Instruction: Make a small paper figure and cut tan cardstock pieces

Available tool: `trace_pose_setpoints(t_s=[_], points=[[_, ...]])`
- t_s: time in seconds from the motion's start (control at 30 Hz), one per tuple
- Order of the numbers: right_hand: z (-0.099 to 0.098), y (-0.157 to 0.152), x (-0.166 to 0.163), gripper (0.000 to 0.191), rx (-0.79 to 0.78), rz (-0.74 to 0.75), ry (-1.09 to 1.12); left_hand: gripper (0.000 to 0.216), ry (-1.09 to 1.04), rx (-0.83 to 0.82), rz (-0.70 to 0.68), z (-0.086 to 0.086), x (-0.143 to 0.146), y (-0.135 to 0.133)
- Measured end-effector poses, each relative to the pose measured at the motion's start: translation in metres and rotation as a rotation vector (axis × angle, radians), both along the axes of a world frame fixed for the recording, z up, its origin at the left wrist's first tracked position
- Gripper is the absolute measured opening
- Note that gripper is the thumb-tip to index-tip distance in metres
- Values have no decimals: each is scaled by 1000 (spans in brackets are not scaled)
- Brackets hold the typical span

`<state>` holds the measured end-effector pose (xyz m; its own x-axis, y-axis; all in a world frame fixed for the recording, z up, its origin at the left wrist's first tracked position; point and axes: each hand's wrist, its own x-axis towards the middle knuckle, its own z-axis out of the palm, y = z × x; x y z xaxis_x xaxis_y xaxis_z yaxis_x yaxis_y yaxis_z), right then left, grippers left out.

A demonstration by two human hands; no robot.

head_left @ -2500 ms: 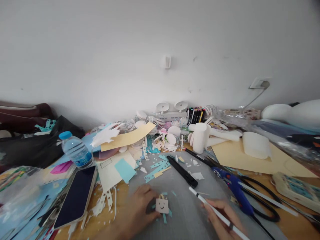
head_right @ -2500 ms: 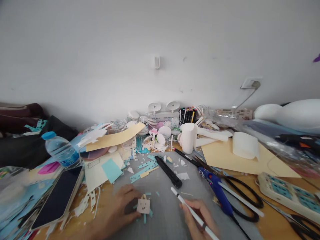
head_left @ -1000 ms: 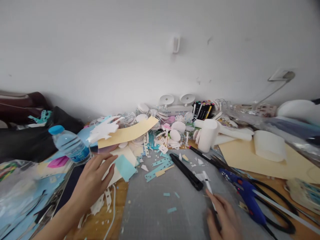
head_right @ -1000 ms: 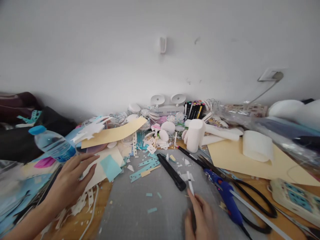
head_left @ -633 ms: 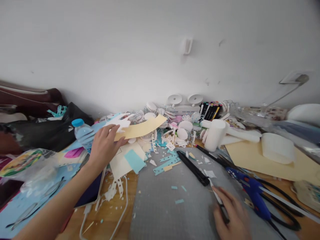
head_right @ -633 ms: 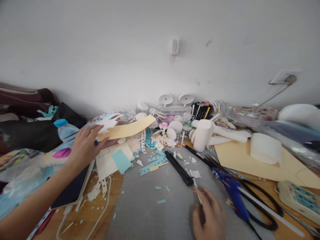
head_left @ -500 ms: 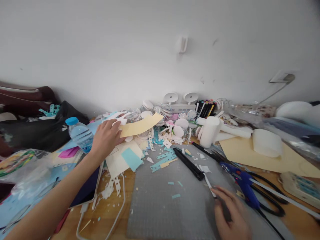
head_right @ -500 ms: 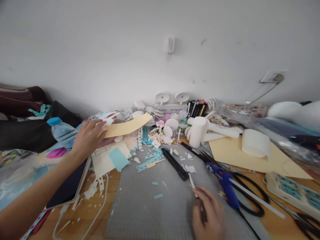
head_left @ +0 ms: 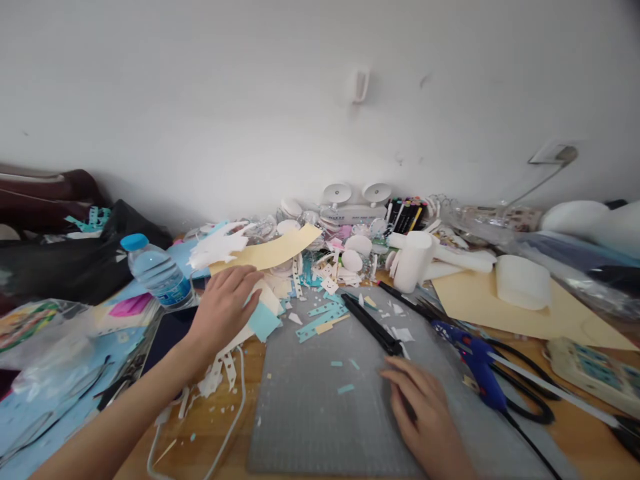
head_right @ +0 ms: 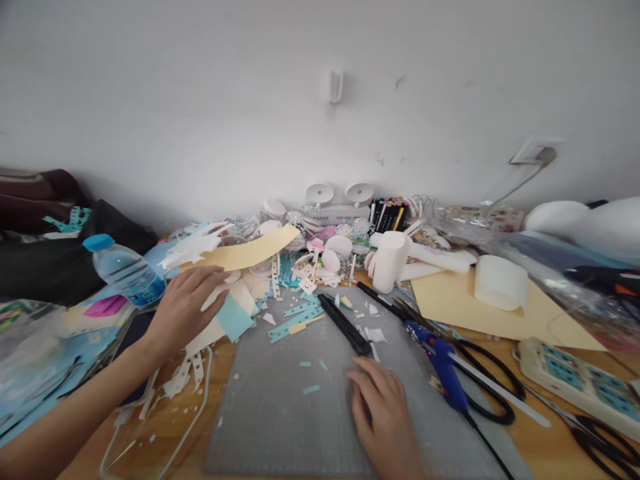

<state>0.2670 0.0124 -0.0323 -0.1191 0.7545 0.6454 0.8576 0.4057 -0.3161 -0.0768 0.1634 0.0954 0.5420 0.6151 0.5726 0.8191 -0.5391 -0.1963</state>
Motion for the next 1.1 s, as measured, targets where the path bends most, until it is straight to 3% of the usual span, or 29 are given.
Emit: trace_pose_setpoints(t_s=[0.4, 0.47, 0.57, 0.67, 0.8, 0.97, 1.1], points=[[-2, 21, 4, 28, -28, -126, -57, 23, 122, -145, 114, 36, -19, 60], [-3, 23, 5, 28, 4, -122, -84, 27, 126, -168, 105, 35, -18, 64], [-6, 29, 9, 27, 74, -89, -132, 34, 171, -215, 63, 20, -15, 66], [-10, 36, 15, 26, 159, -51, -176, 28, 215, -238, 55, 8, -16, 68], [-12, 40, 18, 24, 199, -31, -198, 26, 221, -204, 84, 25, -22, 69], [-11, 31, 10, 26, 48, -78, -97, 29, 194, -171, 110, 53, -14, 66], [-5, 20, 2, 29, -114, -110, -10, 27, 199, -270, 75, 35, 9, 64]])
